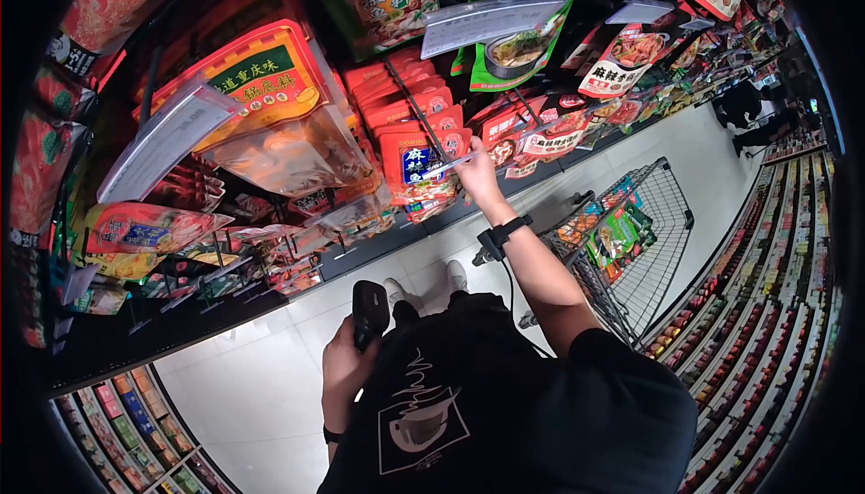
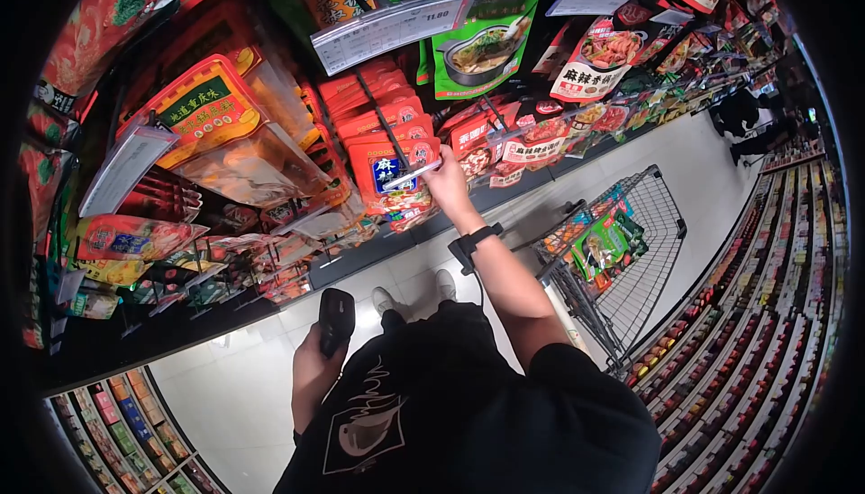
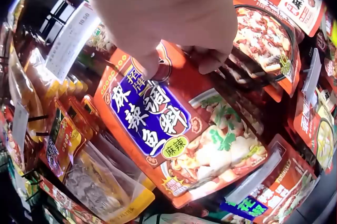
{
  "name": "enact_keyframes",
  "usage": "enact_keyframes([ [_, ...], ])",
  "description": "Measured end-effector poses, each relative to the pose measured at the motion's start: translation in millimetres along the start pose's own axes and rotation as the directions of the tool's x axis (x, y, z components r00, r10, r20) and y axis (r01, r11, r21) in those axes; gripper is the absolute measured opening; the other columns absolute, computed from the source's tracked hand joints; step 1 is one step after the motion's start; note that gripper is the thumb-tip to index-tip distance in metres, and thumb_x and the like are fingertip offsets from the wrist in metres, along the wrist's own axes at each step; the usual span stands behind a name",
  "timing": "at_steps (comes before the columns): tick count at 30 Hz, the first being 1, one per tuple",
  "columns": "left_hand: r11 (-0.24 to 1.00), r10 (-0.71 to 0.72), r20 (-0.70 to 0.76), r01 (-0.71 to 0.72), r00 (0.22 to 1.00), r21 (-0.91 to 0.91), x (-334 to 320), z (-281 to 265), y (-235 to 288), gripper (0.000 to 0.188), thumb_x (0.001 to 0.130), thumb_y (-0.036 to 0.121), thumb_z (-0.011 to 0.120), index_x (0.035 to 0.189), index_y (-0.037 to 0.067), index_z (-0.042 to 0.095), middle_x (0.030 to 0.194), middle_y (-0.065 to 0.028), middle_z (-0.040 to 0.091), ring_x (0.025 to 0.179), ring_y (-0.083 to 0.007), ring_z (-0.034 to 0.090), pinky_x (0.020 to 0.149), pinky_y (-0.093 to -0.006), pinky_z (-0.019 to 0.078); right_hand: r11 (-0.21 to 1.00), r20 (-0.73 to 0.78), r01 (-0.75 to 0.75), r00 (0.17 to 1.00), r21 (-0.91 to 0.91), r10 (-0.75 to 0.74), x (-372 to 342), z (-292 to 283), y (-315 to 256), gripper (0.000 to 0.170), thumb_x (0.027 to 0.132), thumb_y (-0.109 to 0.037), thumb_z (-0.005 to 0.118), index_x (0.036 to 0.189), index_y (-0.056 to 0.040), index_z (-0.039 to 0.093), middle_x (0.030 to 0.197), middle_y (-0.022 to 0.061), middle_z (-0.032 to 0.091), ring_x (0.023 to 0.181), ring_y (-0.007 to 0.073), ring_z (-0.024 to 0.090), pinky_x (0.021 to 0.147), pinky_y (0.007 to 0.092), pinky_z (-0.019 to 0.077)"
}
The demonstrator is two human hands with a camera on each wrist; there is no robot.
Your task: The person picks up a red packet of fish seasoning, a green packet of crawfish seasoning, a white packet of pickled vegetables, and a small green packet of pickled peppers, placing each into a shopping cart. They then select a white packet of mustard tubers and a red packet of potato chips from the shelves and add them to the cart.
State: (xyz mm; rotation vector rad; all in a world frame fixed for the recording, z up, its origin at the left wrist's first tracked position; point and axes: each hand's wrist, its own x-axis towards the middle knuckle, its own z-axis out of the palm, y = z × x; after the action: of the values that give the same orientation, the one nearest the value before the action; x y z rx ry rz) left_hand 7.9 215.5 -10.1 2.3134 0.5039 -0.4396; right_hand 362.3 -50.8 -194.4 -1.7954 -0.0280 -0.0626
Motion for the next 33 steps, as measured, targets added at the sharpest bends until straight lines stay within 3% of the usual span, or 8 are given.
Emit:
enact_keyframes([
  [2,1.0,0.01,0.004,-0.01,1.0,0.012,0,0,1,0.055,0.092,0.027,0.08,0.14,0.008,0.062,0.113,-0.0245,0.078,0.103,-0.0466,0.075,0.089,-0.0535,0.0595,0.985,-0.057,-0.118,0.992,-0.129,0.111,-13,-2,-24,0.064,0.091,-0.026,0.091,0.141,0.0,0.06,0.114,0.0188,0.08,0.105,0.0303,0.079,0.093,0.0398,0.0592],
  [5,1.0,0.011,0.007,-0.011,1.0,-0.006,1,-1,0,0.055,0.091,0.026,0.081,0.14,0.008,0.062,0.114,-0.0244,0.078,0.102,-0.0464,0.075,0.089,-0.0531,0.0598,0.995,-0.118,0.012,0.993,-0.095,-0.023,-14,5,-17,0.073,0.091,-0.031,0.091,0.146,-0.0003,0.056,0.118,0.0218,0.079,0.109,0.0352,0.078,0.094,0.0428,0.0597],
  [9,0.999,0.029,0.023,-0.03,0.999,0.021,4,0,-3,0.054,0.091,0.025,0.081,0.14,0.009,0.063,0.113,-0.0241,0.078,0.102,-0.0464,0.076,0.088,-0.0528,0.06,0.978,-0.116,-0.067,0.992,-0.197,0.045,-14,5,-38,0.071,0.091,-0.031,0.09,0.145,0.001,0.057,0.122,0.0275,0.077,0.115,0.0453,0.075,0.097,0.0502,0.059],
  [18,1.0,0.022,0.005,-0.022,1.0,0.004,2,-1,-3,0.052,0.093,0.025,0.081,0.14,0.01,0.063,0.112,-0.0238,0.078,0.099,-0.046,0.076,0.085,-0.0526,0.0604,0.939,-0.153,0.061,0.981,-0.339,-0.119,-28,9,-34,0.071,0.093,-0.027,0.086,0.148,0.0052,0.056,0.13,0.0299,0.066,0.125,0.047,0.064,0.105,0.0509,0.0529],
  [25,1.0,0.008,0.012,-0.008,1.0,-0.004,3,1,-4,0.054,0.093,0.025,0.081,0.141,0.01,0.063,0.114,-0.0238,0.078,0.101,-0.046,0.076,0.086,-0.0527,0.0602,0.899,-0.144,0.061,0.98,-0.434,-0.136,-39,-5,-42,0.048,0.089,-0.029,0.088,0.116,0.0049,0.068,0.124,0.0305,0.069,0.117,0.049,0.067,0.1,0.0481,0.0547],
  [28,1.0,0.012,0.023,-0.012,1.0,0.006,4,1,-3,0.054,0.093,0.025,0.081,0.141,0.01,0.063,0.115,-0.0236,0.078,0.102,-0.0461,0.076,0.087,-0.0528,0.0601,0.957,0.005,-0.147,0.988,-0.248,0.153,-38,-9,-31,0.046,0.093,-0.029,0.088,0.12,0.0036,0.07,0.119,0.0243,0.077,0.109,0.0397,0.075,0.096,0.0434,0.0576],
  [31,1.0,0.018,0.027,-0.018,0.999,0.002,3,-1,2,0.053,0.092,0.024,0.081,0.14,0.01,0.063,0.115,-0.0233,0.078,0.102,-0.0463,0.076,0.087,-0.0528,0.06,0.975,0.097,-0.031,0.995,0.222,0.009,-35,3,7,0.043,0.096,-0.024,0.088,0.128,0.0001,0.07,0.111,0.0106,0.082,0.092,0.0208,0.077,0.078,0.0366,0.0593],
  [33,1.0,0.017,0.027,-0.017,0.999,-0.008,3,-1,6,0.052,0.092,0.024,0.081,0.14,0.01,0.063,0.114,-0.0232,0.078,0.102,-0.0464,0.076,0.088,-0.0527,0.0599,0.965,0.214,-0.213,0.961,0.153,0.178,-32,-3,2,0.037,0.098,-0.021,0.086,0.126,-0.0008,0.073,0.108,0.0056,0.082,0.094,0.0157,0.075,0.08,0.0341,0.0595],
])
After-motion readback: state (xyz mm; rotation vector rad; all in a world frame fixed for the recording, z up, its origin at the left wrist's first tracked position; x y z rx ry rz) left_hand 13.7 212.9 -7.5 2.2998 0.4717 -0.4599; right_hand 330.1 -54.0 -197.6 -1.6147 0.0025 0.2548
